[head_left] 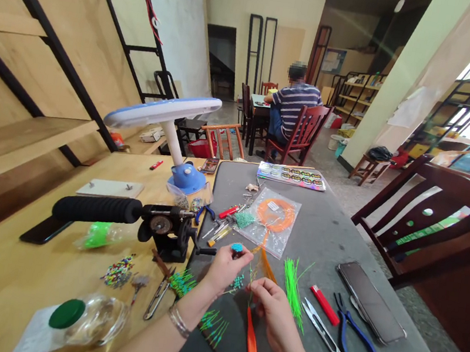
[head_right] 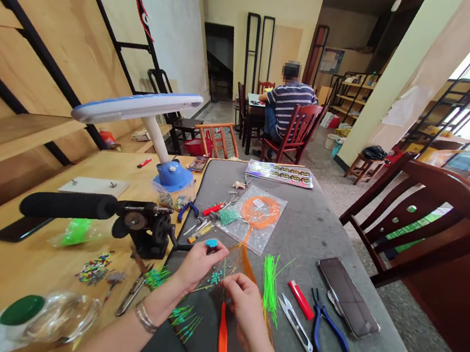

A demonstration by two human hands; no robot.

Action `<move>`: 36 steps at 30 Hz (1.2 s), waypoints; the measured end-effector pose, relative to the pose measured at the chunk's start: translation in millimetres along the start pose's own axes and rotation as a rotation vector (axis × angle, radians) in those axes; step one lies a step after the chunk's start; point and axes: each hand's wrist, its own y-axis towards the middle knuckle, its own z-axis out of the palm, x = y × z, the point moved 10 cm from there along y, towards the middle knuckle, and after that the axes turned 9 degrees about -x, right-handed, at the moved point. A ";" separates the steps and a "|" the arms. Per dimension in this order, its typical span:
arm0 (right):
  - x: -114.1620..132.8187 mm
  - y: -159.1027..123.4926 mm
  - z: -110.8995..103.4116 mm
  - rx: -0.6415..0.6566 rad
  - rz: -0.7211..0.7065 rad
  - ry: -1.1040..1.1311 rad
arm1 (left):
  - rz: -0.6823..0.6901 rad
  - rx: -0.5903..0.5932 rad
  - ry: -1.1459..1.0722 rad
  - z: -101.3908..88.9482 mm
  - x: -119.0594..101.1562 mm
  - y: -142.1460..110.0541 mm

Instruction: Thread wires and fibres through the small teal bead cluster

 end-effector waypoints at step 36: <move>5.9 -5.6 7.1 0.055 -0.066 0.076 | 0.015 0.260 0.134 10.8 -11.3 -29.5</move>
